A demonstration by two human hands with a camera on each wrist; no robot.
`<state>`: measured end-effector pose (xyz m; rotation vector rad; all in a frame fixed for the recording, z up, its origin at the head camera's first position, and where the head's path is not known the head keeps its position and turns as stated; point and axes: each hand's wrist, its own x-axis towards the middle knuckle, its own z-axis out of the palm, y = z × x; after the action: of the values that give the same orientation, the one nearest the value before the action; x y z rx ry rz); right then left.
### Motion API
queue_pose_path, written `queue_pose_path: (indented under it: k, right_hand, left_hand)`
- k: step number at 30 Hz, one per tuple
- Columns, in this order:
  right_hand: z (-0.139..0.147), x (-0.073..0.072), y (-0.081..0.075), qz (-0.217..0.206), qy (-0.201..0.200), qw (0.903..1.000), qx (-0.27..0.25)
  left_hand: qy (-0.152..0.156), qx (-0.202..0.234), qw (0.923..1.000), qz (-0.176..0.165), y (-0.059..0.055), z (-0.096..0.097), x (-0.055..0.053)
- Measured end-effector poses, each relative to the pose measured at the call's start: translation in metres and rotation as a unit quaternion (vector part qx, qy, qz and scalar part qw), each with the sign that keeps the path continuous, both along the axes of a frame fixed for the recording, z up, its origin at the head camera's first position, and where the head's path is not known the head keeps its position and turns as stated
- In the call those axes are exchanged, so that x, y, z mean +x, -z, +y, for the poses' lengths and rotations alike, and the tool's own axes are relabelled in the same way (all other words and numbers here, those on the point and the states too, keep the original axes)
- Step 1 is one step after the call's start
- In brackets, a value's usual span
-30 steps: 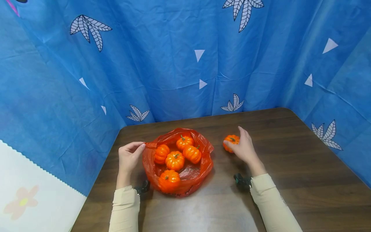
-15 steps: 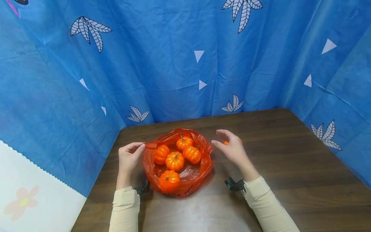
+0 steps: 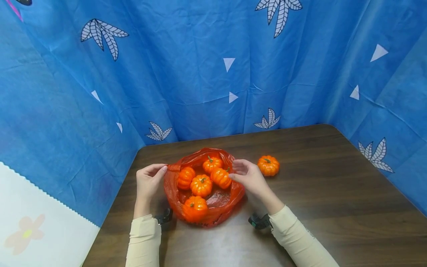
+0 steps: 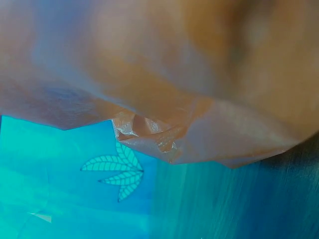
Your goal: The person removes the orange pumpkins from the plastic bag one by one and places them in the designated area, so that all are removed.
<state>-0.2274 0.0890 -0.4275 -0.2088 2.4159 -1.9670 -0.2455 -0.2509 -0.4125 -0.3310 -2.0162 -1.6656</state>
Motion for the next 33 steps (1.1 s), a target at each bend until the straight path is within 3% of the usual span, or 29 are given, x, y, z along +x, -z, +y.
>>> queue_pose_path:
  k: [5, 14, 28, 33]
  right_hand:
    - [-0.009, -0.001, 0.009, -0.025, -0.002, 0.9997, -0.007]
    - [-0.013, -0.006, 0.026, -0.039, 0.033, 0.998, 0.036]
    - [-0.017, -0.006, 0.025, -0.034, 0.039, 0.9976, 0.045]
    - [-0.018, -0.008, 0.031, -0.04, 0.037, 0.9969, 0.056]
  left_hand:
    - [0.002, 0.001, 1.0, 0.0, -0.001, 0.0, 0.0]
    - [-0.001, -0.005, 1.0, 0.002, -0.001, -0.001, 0.001]
    - [0.001, -0.003, 0.9999, 0.01, -0.001, -0.001, 0.0]
    - [0.002, -0.003, 1.0, 0.009, -0.001, -0.001, 0.0]
